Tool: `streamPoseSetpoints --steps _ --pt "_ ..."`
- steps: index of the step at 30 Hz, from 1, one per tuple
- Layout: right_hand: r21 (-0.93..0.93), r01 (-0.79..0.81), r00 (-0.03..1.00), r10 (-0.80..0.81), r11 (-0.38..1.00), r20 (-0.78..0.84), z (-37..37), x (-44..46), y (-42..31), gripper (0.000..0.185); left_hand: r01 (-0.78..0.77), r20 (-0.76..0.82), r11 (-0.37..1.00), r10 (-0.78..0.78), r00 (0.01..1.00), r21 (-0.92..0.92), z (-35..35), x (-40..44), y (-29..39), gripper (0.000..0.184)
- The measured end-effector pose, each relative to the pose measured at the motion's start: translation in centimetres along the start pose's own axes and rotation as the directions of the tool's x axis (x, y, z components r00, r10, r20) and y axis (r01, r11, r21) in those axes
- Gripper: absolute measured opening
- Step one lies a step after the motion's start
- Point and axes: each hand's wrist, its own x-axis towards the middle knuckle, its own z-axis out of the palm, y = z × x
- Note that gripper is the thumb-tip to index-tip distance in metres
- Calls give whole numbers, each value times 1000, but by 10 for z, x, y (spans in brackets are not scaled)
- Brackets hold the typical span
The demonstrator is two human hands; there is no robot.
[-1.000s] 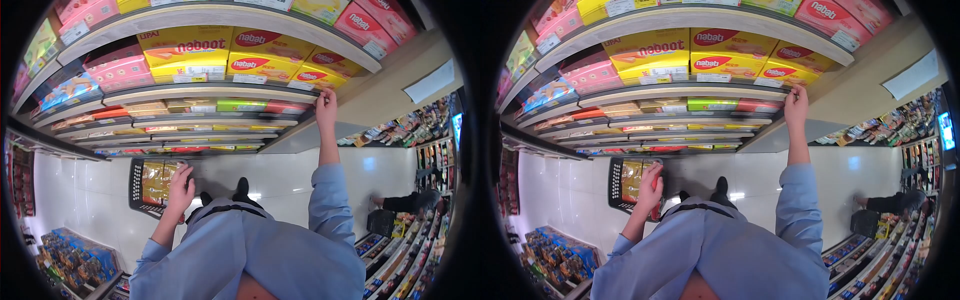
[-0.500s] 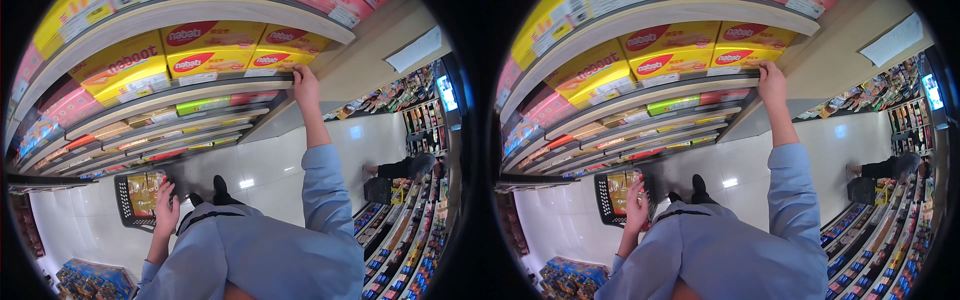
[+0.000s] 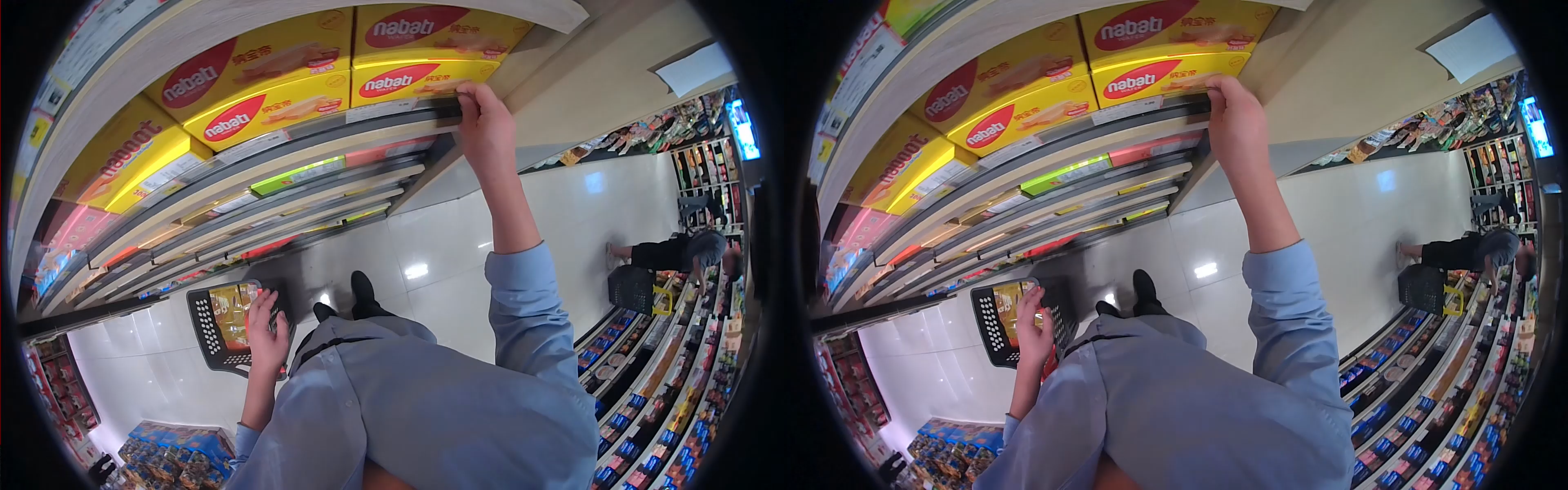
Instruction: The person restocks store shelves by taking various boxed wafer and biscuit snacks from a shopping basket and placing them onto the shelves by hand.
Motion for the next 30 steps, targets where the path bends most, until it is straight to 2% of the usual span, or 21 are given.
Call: streamPoseSetpoints --steps 4,7,17,23,25,30 --pt "43 -38 999 38 998 -1 1 -1 1 12 20 19 1000 -20 1000 15 5 6 5 40" --pt "-48 -103 994 105 993 32 -2 -2 -7 12 18 23 1000 -18 1000 5 8 11 4 40" --pt "10 -69 998 68 998 14 1 1 -3 10 24 16 999 -24 1000 27 13 18 19 39" --pt "24 -61 998 61 998 -3 1 2 -3 11 13 21 992 -16 1000 126 17 12 22 39" --pt "74 -28 999 30 997 -29 3 1 1 10 34 15 995 -35 999 92 19 10 22 39" --pt "95 -81 997 81 992 6 3 1 -1 9 53 16 995 -55 998 81 21 9 27 39"
